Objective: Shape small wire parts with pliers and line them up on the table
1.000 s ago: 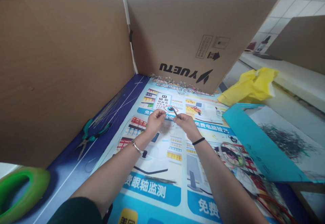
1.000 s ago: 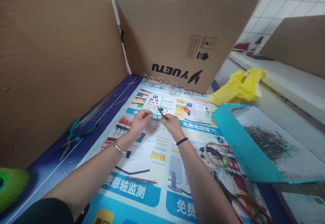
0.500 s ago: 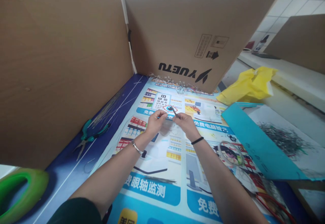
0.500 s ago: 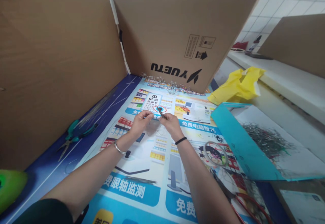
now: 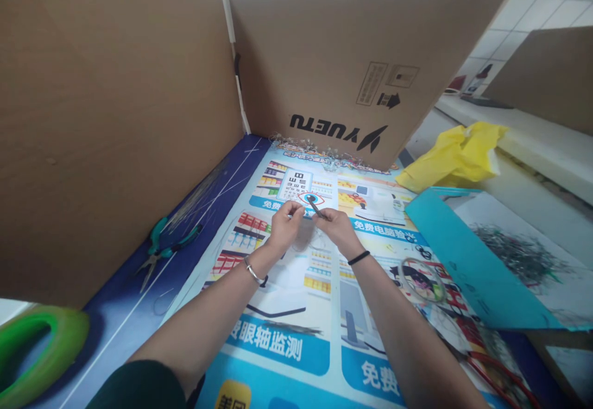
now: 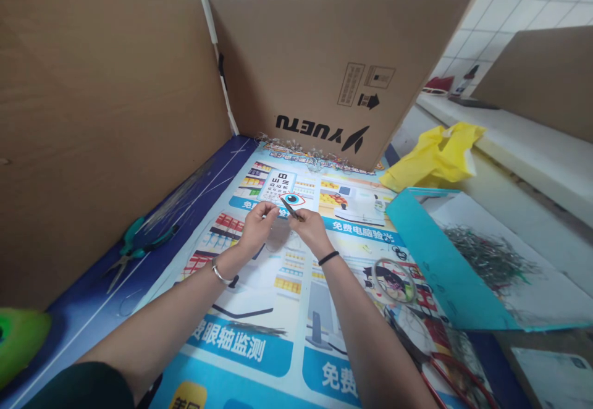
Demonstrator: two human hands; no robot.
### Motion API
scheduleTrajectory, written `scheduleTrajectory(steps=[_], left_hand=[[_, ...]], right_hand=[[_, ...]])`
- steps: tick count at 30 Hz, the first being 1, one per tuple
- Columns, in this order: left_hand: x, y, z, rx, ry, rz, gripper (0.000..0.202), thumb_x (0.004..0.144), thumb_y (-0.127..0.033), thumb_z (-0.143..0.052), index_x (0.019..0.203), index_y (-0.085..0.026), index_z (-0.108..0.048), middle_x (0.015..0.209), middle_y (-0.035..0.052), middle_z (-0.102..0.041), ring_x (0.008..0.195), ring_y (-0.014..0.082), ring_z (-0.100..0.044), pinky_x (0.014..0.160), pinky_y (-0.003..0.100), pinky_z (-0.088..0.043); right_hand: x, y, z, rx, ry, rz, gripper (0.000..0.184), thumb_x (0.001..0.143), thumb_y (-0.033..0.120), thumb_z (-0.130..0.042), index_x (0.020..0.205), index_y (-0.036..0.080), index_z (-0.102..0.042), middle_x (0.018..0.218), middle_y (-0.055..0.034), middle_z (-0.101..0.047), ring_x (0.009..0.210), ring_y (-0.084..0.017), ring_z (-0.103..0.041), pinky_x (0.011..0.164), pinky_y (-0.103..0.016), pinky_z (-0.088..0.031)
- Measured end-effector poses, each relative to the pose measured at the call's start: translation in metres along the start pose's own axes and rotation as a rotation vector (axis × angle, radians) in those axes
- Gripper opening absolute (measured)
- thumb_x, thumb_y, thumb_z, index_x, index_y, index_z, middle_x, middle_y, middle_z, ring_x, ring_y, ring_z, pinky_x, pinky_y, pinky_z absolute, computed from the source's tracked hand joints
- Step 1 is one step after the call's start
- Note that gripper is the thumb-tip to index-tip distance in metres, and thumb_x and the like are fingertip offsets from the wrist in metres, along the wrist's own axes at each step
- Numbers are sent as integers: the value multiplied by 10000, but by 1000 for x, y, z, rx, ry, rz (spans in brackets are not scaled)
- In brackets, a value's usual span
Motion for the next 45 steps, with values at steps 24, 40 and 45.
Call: scheduleTrajectory(steps=[24, 40, 45], left_hand=[[-1, 6, -1, 1, -62, 29, 100, 780, -268, -519, 722, -187, -537, 700, -16, -548, 689, 118, -496, 694, 239, -388], [-1, 7, -3, 12, -1, 59, 102, 766, -250, -525, 718, -180, -582, 708, -9, -593, 693, 120, -524, 681, 240, -398], [-1, 8, -2, -51, -16, 56, 107, 779, -262, -510, 731, -182, -562, 725, -6, -596, 720, 121, -534, 704, 241, -406]], right_hand=[[0, -1, -5, 72, 12, 41, 195, 636, 303, -551, 751, 173, -641, 664, 15, -594, 630, -129, -495, 601, -247, -384], [0, -4, -6, -62, 1, 81, 176, 656, 301, -527, 717, 176, -636, 627, 10, -581, 567, -123, -461, 546, -243, -349], [0, -3, -6, -40, 8, 75, 178, 665, 315, -539, 721, 172, -629, 630, 12, -563, 575, -120, -448, 552, -243, -347]])
Point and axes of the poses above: each hand's wrist, its own x-axis towards the middle knuckle, its own z-axis out of the back of the hand, y = z × x, the point moved 2 cm from there along x, towards the middle knuckle
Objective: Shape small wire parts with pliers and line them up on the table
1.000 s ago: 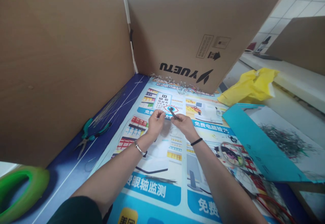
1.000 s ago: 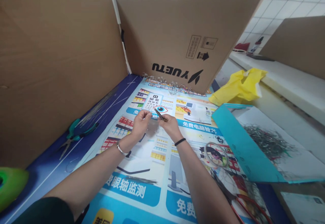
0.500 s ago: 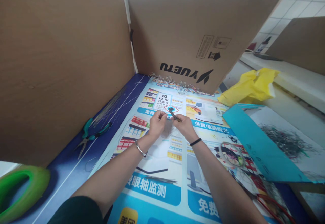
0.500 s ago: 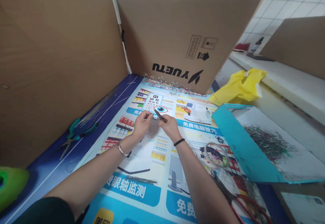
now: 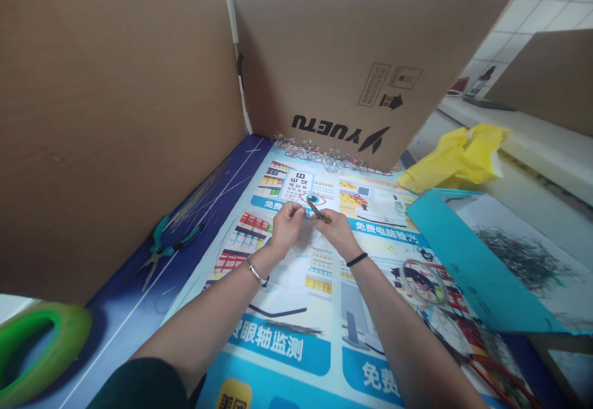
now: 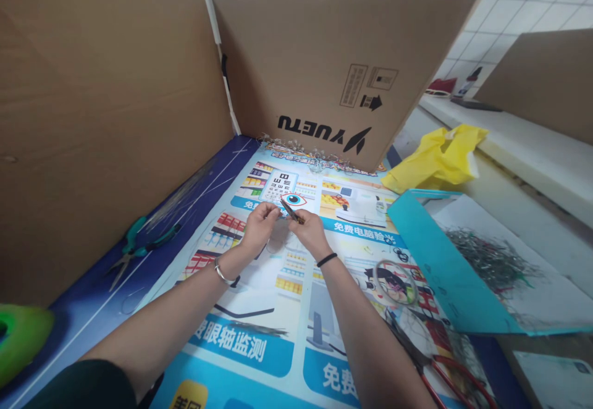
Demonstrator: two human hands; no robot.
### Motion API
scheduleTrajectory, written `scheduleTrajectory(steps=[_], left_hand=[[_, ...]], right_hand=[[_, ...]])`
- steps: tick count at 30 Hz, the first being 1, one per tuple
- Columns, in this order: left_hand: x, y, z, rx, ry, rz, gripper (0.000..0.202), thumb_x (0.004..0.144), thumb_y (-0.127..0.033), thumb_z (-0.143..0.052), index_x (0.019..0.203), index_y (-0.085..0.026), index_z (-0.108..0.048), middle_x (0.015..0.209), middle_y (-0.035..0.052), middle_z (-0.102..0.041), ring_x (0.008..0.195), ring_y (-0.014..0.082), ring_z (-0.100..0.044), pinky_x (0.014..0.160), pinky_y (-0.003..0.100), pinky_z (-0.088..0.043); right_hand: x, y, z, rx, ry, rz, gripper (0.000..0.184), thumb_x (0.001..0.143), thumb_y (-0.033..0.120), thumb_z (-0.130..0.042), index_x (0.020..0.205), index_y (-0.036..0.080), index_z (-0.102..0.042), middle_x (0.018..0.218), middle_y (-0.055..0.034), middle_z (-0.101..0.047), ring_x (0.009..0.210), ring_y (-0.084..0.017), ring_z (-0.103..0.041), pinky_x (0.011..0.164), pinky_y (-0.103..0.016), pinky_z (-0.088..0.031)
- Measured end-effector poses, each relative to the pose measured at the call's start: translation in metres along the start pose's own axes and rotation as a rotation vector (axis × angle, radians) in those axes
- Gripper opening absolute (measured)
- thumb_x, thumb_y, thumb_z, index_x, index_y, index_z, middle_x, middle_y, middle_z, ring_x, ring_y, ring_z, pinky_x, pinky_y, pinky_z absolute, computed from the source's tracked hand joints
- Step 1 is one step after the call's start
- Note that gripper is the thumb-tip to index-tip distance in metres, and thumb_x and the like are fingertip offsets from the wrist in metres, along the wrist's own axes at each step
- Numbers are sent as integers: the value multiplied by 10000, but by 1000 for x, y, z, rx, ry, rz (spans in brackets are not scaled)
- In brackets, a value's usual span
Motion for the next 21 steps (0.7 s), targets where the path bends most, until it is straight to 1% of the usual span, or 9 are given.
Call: scheduleTrajectory(steps=[4, 7, 11, 17, 19, 21], left_hand=[[2, 2, 1, -44, -3, -16, 127, 794, -282, -499, 733, -180, -543, 732, -2, -591, 734, 121, -540, 723, 244, -412], [4, 4, 2, -54, -19, -23, 133, 797, -293, -501, 743, -178, -541, 730, -3, -589, 727, 120, -541, 720, 246, -415], [5, 2, 2, -70, -16, -19, 120, 788, -286, -512, 764, -174, -546, 726, -6, -584, 722, 120, -545, 715, 244, -418], [4, -3, 3, -28, -5, -58, 123, 791, -284, -514, 765, -174, -560, 730, -7, -576, 720, 118, -523, 698, 234, -401], [5, -3, 4, -30, -20, -50, 121, 790, -283, -519, 763, -172, -558, 728, -7, -569, 715, 116, -515, 692, 232, -397], [7, -2, 6, -34, -38, -51, 123, 788, -285, -526, 760, -169, -556, 724, -7, -563, 711, 114, -507, 691, 231, -393]], right_hand=[[-1, 1, 1, 26, -5, -9, 187, 684, 351, -546, 683, 173, -605, 580, 25, -501, 555, -112, -413, 525, -237, -322], [0, 0, 3, 37, -1, -4, 205, 690, 376, -552, 677, 178, -602, 566, 33, -482, 543, -108, -402, 514, -234, -311], [0, -2, 6, 53, -3, -4, 209, 687, 378, -568, 703, 176, -623, 594, 32, -510, 569, -109, -429, 543, -229, -336], [2, -2, 7, 85, -2, -3, 236, 699, 393, -573, 743, 172, -642, 627, 25, -556, 594, -115, -463, 569, -230, -363], [3, -2, 11, 53, 1, 13, 249, 712, 405, -566, 753, 172, -644, 631, 23, -563, 590, -117, -469, 560, -229, -360], [5, -3, 19, -30, 5, 42, 246, 724, 398, -555, 762, 173, -649, 637, 19, -573, 595, -121, -480, 559, -229, -356]])
Point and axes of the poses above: each hand's wrist, its own x-axis towards the middle knuckle, its own z-axis out of the back of the hand, y = z × x, the point moved 2 cm from there along x, towards the middle knuckle
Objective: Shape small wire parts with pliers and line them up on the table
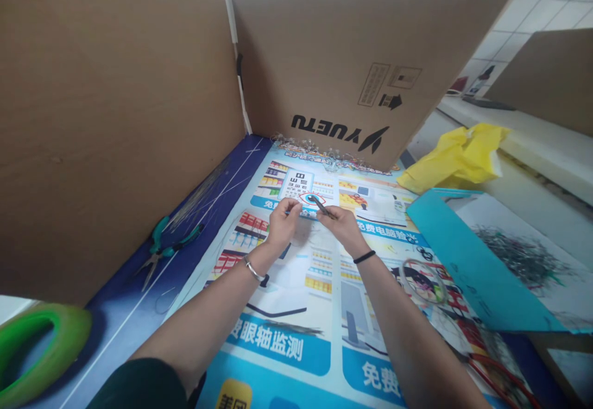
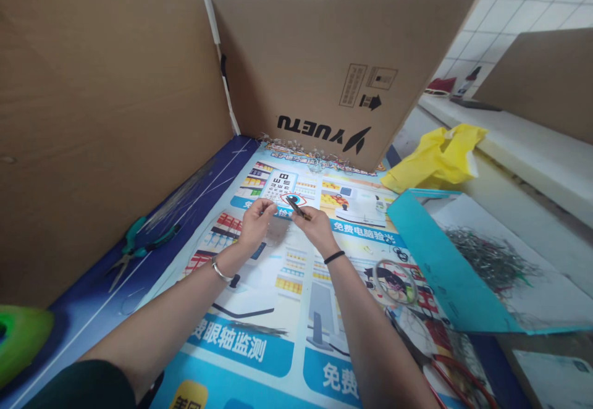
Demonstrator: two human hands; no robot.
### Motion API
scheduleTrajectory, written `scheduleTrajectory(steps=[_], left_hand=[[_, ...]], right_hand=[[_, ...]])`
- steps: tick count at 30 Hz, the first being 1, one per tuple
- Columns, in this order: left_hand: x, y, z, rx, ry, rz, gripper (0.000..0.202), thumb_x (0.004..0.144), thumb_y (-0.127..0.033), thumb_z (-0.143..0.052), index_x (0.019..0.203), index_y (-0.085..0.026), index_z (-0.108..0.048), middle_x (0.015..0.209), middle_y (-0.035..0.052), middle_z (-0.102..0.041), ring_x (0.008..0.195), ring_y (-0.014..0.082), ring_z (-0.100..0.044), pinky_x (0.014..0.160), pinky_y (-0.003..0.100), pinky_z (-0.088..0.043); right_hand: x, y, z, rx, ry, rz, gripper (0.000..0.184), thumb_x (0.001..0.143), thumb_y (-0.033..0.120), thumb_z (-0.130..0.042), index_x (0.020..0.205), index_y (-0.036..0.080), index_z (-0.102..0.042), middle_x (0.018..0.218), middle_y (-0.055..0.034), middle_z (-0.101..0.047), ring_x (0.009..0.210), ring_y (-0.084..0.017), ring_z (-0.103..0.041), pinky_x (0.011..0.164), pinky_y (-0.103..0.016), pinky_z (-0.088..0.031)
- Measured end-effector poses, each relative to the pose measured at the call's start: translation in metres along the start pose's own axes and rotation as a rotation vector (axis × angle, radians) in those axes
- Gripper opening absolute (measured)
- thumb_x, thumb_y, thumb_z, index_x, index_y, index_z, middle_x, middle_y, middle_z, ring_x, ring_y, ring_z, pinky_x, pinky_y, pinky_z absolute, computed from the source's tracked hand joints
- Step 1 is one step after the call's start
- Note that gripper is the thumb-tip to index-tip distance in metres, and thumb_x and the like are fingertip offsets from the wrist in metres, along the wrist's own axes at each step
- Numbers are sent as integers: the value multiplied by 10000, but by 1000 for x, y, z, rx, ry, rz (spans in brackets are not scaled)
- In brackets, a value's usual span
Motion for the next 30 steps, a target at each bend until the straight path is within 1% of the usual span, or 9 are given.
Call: scheduleTrajectory(steps=[2, 3, 5, 8, 12, 15, 21, 26, 30], left_hand=[[3, 1, 2, -9, -12, -12, 131, 786, -293, -533, 754, -168, -554, 718, -8, -555, 706, 112, -501, 688, 228, -391], [4, 2, 3, -16, -15, -20, 135, 786, -297, -535, 752, -168, -554, 716, -9, -552, 704, 111, -498, 686, 227, -391], [6, 3, 5, -25, -12, -33, 140, 785, -303, -537, 749, -168, -554, 712, -10, -548, 700, 109, -495, 685, 225, -391], [9, 3, 7, -35, 8, -49, 135, 784, -299, -539, 748, -170, -556, 703, -13, -545, 695, 107, -493, 684, 223, -389], [12, 0, 10, -56, 60, -34, 127, 777, -295, -547, 753, -170, -555, 692, -19, -543, 670, 102, -483, 662, 221, -385], [14, -2, 12, -64, 100, -29, 126, 775, -290, -549, 747, -168, -560, 687, -20, -545, 664, 101, -482, 658, 222, -382], [17, -2, 13, -79, 176, -20, 114, 758, -273, -563, 719, -166, -569, 692, -13, -558, 683, 107, -498, 683, 234, -396], [16, -5, 11, -91, 233, -22, 109, 752, -261, -559, 704, -163, -573, 678, -12, -557, 674, 109, -497, 683, 243, -399], [15, -8, 11, -71, 263, -29, 117, 754, -256, -552, 689, -160, -566, 661, -15, -538, 646, 101, -468, 671, 238, -394]], right_hand=[[2, 1, 9, -157, 13, 69, 217, 736, 364, -545, 748, 177, -653, 649, 7, -587, 619, -130, -498, 580, -234, -356], [3, 3, 14, -232, 16, 110, 193, 735, 337, -544, 759, 183, -658, 691, -2, -610, 652, -135, -515, 605, -236, -363], [4, 5, 19, -391, 50, 174, 154, 721, 293, -549, 752, 196, -664, 712, -13, -623, 673, -141, -523, 622, -238, -361], [3, 8, 20, -553, 102, 214, 130, 714, 262, -552, 736, 202, -665, 720, -25, -628, 679, -144, -523, 634, -240, -362], [1, 8, 15, -659, 126, 240, 129, 718, 233, -544, 738, 199, -668, 737, -36, -634, 714, -153, -536, 672, -245, -371], [1, 4, 13, -671, 121, 239, 136, 728, 230, -535, 725, 200, -667, 716, -31, -623, 700, -147, -533, 660, -241, -371], [3, -7, 8, -573, 102, 265, 164, 728, 259, -563, 822, 213, -689, 734, -18, -631, 702, -145, -532, 649, -243, -386], [1, -8, 2, -532, 103, 299, 177, 741, 248, -551, 837, 217, -696, 752, -19, -641, 726, -142, -540, 675, -243, -396], [1, -8, 1, -510, 102, 289, 179, 734, 243, -557, 842, 214, -697, 753, -14, -641, 729, -139, -542, 676, -238, -395]])
Point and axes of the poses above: each hand's wrist, its own x-axis towards the middle knuckle, its own z-axis out of the back of the hand, y = z × x, the point moved 2 cm from there along x, towards the middle knuckle
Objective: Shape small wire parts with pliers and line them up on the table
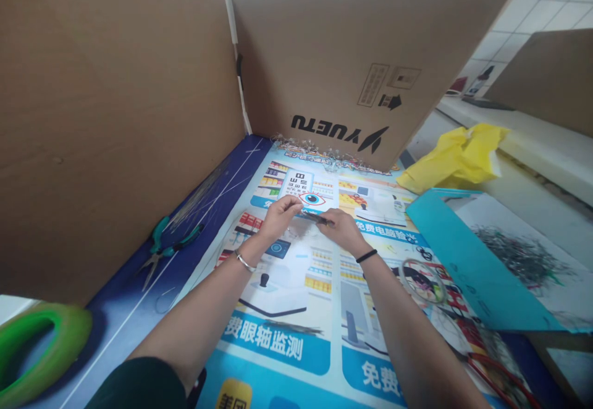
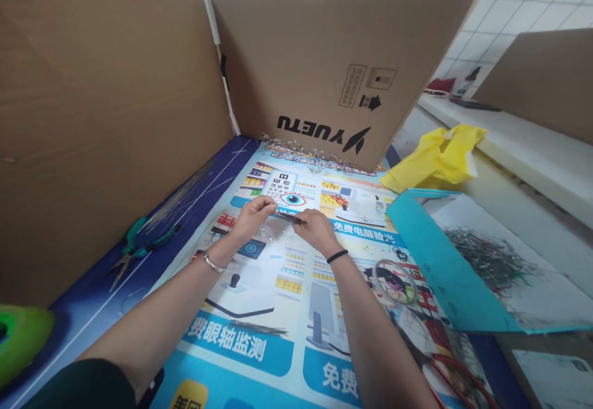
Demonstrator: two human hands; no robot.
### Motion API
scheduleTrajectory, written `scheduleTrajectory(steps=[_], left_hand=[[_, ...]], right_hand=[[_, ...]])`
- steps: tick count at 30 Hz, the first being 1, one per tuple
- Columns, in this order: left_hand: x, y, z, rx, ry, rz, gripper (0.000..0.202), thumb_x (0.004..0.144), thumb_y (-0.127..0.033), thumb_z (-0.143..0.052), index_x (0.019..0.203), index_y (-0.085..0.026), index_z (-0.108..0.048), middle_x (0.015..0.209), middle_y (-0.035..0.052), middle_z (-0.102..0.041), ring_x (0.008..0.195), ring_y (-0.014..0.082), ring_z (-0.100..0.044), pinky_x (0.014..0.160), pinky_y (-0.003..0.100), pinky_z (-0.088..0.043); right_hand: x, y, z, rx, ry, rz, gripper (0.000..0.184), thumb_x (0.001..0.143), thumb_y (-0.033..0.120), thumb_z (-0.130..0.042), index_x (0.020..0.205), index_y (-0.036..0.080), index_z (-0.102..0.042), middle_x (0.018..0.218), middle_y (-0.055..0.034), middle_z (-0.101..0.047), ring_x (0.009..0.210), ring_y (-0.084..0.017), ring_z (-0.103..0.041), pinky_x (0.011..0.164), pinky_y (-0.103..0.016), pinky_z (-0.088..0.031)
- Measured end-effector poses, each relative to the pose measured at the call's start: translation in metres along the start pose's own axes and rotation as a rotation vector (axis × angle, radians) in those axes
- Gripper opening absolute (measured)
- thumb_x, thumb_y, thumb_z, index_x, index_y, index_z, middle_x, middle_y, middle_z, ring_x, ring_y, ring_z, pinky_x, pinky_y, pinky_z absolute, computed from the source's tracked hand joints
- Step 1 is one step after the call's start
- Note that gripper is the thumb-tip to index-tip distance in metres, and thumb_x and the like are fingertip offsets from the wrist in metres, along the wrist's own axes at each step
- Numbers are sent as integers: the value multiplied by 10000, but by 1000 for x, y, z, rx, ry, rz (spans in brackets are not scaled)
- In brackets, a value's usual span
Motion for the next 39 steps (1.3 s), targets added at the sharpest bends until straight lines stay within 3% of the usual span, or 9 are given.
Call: scheduleTrajectory(steps=[21, 26, 31, 39], left_hand=[[0, -1, 1, 30, 28, 14, 127, 750, -276, -560, 702, -158, -568, 680, -14, -539, 656, 98, -459, 664, 233, -383], [1, 11, 1, -78, 100, 118, 192, 685, -299, -643, 795, -147, -606, 758, 6, -587, 663, 92, -482, 614, 216, -376], [-1, 18, 1, -136, 186, 265, 251, 635, -327, -687, 777, -130, -624, 609, -27, -537, 536, 63, -426, 534, 206, -335], [0, 21, 3, -50, 242, 350, 259, 625, -375, -676, 693, -130, -622, 473, -38, -474, 438, 61, -386, 439, 209, -259]], right_hand=[[-1, 0, 2, 128, 70, -105, 222, 747, 372, -549, 747, 194, -681, 653, 8, -612, 592, -118, -516, 530, -213, -324], [-1, -3, 1, 174, 37, -130, 219, 737, 356, -556, 720, 176, -678, 634, 2, -611, 588, -119, -518, 526, -211, -330], [-1, -2, -1, 184, 46, -135, 204, 734, 343, -551, 704, 183, -675, 621, 7, -608, 576, -116, -514, 516, -208, -331], [-2, -2, -5, 149, 50, -112, 190, 745, 340, -560, 743, 195, -682, 652, 3, -616, 590, -115, -520, 534, -212, -342]])
Point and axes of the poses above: each hand's wrist, its own x-axis towards the middle knuckle, its own z-axis out of the back of the hand, y = z × x, the point moved 2 cm from there along x, towards the middle knuckle
